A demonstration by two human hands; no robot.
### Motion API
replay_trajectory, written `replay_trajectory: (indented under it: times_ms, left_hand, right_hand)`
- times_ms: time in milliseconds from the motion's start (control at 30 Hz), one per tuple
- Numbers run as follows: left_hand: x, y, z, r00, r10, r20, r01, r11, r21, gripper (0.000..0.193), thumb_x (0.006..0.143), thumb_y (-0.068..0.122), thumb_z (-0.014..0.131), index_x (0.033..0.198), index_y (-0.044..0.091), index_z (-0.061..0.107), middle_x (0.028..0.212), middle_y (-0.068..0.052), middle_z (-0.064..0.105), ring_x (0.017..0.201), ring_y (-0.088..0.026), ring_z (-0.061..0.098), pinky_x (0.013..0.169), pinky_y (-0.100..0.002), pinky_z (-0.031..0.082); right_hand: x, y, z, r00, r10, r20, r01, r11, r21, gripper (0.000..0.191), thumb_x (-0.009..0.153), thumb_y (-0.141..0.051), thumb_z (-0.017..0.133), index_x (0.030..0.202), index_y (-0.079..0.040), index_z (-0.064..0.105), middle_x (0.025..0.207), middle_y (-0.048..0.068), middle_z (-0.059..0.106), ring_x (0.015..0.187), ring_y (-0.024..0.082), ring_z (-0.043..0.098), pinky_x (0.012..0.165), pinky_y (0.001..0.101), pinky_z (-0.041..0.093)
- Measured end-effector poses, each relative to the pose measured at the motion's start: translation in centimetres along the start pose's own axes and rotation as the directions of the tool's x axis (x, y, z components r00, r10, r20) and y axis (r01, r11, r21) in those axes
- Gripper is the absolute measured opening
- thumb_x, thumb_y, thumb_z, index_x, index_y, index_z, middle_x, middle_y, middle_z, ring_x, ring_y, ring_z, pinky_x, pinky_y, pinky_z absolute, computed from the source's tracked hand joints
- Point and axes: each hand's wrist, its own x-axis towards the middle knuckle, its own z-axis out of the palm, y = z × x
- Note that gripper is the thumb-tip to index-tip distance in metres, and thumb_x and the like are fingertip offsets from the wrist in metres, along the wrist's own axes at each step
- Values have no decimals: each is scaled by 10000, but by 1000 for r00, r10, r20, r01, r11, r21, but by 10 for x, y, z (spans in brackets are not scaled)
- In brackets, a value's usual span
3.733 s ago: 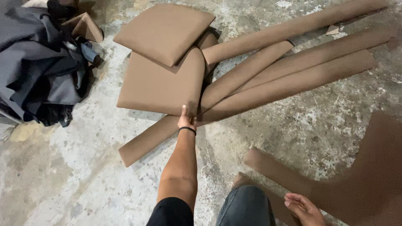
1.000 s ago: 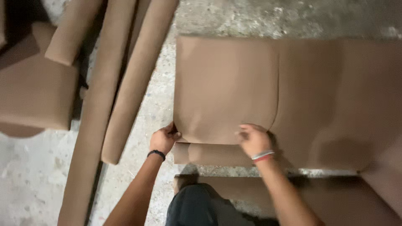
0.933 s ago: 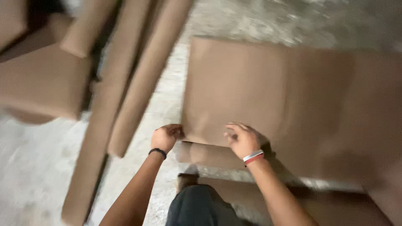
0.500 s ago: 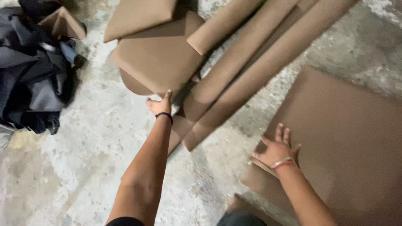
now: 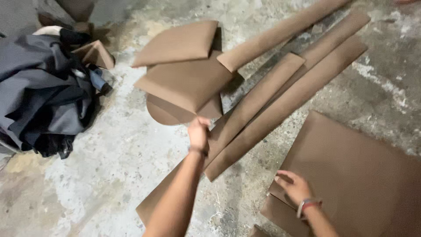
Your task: The person arranges brown foam cutouts on the floor, fitting shaped pieces together into a pattern and aligning rolled foam strips beside them. They then walk to a workbench, pick up a small red box and a metal part, and carry them across the workshop.
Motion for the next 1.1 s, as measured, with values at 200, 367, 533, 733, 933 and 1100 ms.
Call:
replay_trajectory:
  times_ms: [200,367,533,733,933,1100]
  left_hand:
    - [-58,-19,-30,873,-488,-5,440,793,-421,297,890,87,585,1178,88,514,932,-91,605,742,-190,589,671,-357,523]
    - [-1,-64,-12,888,-453,-83,413,863,-291,742,866,119,759,1478,36,348,1136,-133,674,700,-219,426,624,-371,394]
    - [42,-69,-1,900,-356,-253,402,902,160,481,792,228,888,1068,-17,580,805,-63,556,596,-118,513,529,-268,422]
    - [52,-27,12,736,-673,-76,632,723,-277,438,805,477,843,900,101,639,581,25,469,424,-116,324,405,-273,268]
    - [19,48,32,908,-402,-114,366,898,-245,454,846,413,835,865,67,542,554,5,377,397,-141,329,374,-316,251]
    - [-141,35,-29,965,-261,-24,262,963,59,500,909,489,738,668,95,545,519,10,430,408,-125,379,379,-324,290]
  right_hand:
    - [-37,2,57,963,-263,-54,255,833,492,363,866,-258,776,1193,-99,792,1134,65,785,1053,163,695,938,315,539]
    - [-72,37,57,996,-82,34,59,895,442,335,888,-256,746,1191,-119,791,1117,22,792,1003,151,690,885,326,538]
    - [-90,48,27,993,-105,59,55,834,549,377,882,-264,745,1210,-81,775,1166,52,790,1065,133,693,911,291,543]
    - [-71,16,35,976,-75,202,-58,811,582,451,868,-290,728,1277,-102,709,1198,28,776,1087,114,721,894,288,608]
    - [-49,-48,49,963,-144,226,-22,796,605,462,870,-282,750,1294,-101,710,1155,97,808,967,150,761,795,299,587]
    - [-72,-96,58,950,-246,192,-16,576,817,664,832,-373,750,1421,-155,535,1296,88,727,1195,217,659,923,370,553]
